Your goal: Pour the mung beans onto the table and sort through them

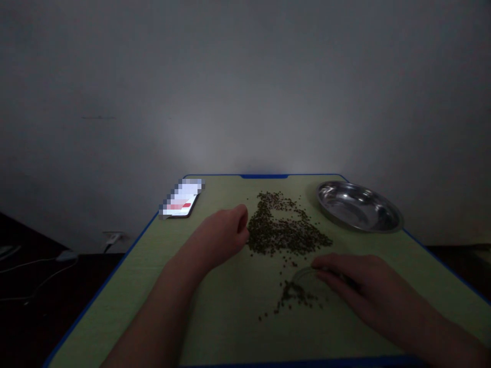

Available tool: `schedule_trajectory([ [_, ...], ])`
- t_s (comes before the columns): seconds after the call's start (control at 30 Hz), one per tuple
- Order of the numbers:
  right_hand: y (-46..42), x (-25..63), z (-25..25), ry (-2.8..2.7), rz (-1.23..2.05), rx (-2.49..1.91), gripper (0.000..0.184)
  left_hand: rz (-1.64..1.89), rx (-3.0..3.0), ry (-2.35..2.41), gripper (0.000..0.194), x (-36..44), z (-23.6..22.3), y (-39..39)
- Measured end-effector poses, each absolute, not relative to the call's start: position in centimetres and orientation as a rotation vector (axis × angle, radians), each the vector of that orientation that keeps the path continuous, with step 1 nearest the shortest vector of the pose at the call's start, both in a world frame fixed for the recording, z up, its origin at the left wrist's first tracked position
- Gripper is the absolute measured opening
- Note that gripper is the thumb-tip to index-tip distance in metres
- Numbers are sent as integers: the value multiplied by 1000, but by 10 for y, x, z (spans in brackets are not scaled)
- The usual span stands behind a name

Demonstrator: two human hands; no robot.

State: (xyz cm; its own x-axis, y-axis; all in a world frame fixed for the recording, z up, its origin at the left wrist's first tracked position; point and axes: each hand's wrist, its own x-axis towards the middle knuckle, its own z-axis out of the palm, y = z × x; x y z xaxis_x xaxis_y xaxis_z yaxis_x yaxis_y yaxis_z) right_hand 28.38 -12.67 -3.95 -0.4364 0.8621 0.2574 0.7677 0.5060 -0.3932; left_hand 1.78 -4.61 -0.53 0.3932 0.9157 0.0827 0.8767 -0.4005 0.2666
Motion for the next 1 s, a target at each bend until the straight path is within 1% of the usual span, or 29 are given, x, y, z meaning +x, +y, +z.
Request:
schedule_trajectory([
  [0.13, -124, 288, -34, -2283, 214, -1383, 26, 333, 2483, 1601, 7, 18, -5, -46],
  [0.33, -120, 288, -35, -2297, 192, -1372, 25, 307, 2466, 1611, 5, 19, -4, -47],
  [0.73, -124, 289, -36, -2340, 366, -1358, 24, 324, 2470, 1592, 7, 19, -5, -47],
  [1.0, -124, 288, -39, -2358, 391, -1349, 25, 306, 2474, 1581, 7, 18, -5, -46],
])
